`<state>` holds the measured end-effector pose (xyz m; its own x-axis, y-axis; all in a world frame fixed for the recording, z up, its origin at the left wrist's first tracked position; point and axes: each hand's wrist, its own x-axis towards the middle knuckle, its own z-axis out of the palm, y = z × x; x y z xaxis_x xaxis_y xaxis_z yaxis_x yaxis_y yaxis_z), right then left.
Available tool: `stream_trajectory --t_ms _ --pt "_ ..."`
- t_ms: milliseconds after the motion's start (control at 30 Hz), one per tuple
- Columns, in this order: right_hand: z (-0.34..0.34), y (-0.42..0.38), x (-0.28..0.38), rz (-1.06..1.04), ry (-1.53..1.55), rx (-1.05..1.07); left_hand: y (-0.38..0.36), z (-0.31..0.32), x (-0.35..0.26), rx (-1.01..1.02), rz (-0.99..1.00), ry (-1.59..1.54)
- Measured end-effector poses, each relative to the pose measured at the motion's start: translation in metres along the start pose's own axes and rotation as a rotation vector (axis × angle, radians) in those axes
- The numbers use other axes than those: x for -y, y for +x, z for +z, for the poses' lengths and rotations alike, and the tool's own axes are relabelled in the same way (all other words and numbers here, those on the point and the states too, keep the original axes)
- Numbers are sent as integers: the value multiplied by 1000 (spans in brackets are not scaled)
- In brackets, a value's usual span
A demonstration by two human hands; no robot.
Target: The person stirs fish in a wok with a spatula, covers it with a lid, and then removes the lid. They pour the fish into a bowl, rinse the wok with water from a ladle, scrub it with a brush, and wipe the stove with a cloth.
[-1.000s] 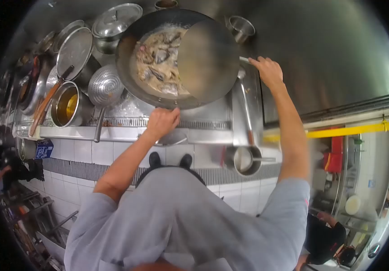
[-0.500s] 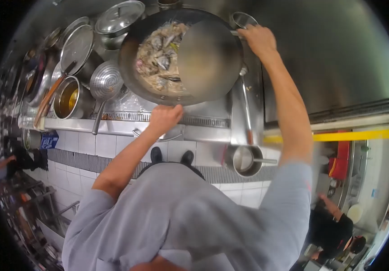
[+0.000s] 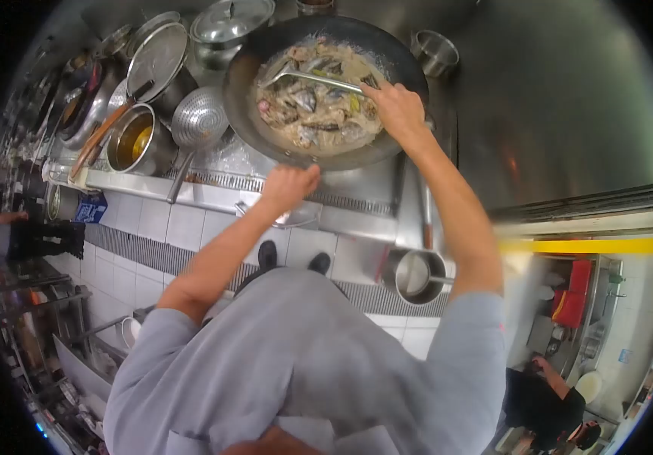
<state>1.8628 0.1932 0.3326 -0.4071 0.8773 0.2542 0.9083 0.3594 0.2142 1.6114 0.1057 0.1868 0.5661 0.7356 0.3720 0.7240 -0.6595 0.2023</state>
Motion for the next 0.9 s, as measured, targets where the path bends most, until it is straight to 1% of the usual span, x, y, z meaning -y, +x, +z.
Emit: stream_trajectory --t_ms 67,167,200,267,300,367,400,500,533,600,633,667,700,767,800,900 --pt "6 -31 -2 0 33 26 -4 -21 14 4 54 22" --pt "12 -58 -25 50 97 84 -3 2 17 -107 77 43" --pt "14 -72 -30 70 124 119 -8 16 13 -87 57 31" --pt "26 -99 -45 149 367 43 1 38 15 -73 24 17" --pt "27 -110 -52 183 486 10 2 33 15 -81 34 20" --pt "9 -123 -63 502 645 182 -2 19 17 -90 52 25" --pt "3 -127 -67 662 728 270 -3 22 19 -89 67 12" --pt "32 -128 -88 783 840 168 3 47 13 -126 82 -26" --pt "44 -123 -92 806 856 146 7 48 13 -132 88 -19" --pt "68 -120 -98 806 795 127 6 48 10 -143 76 -5" --pt "69 -113 -97 797 768 121 5 51 11 -129 75 -14" --pt "67 -114 -94 819 837 149 3 56 13 -115 72 -21" --pt "65 -114 -92 838 870 200 4 61 16 -103 68 -27" --pt "61 -109 -88 868 931 311 5 58 18 -146 73 -67" --pt "62 -104 -86 877 1024 385 2 57 18 -162 70 -87" --pt "85 -86 -91 864 1259 510 -1 22 19 -120 41 -134"
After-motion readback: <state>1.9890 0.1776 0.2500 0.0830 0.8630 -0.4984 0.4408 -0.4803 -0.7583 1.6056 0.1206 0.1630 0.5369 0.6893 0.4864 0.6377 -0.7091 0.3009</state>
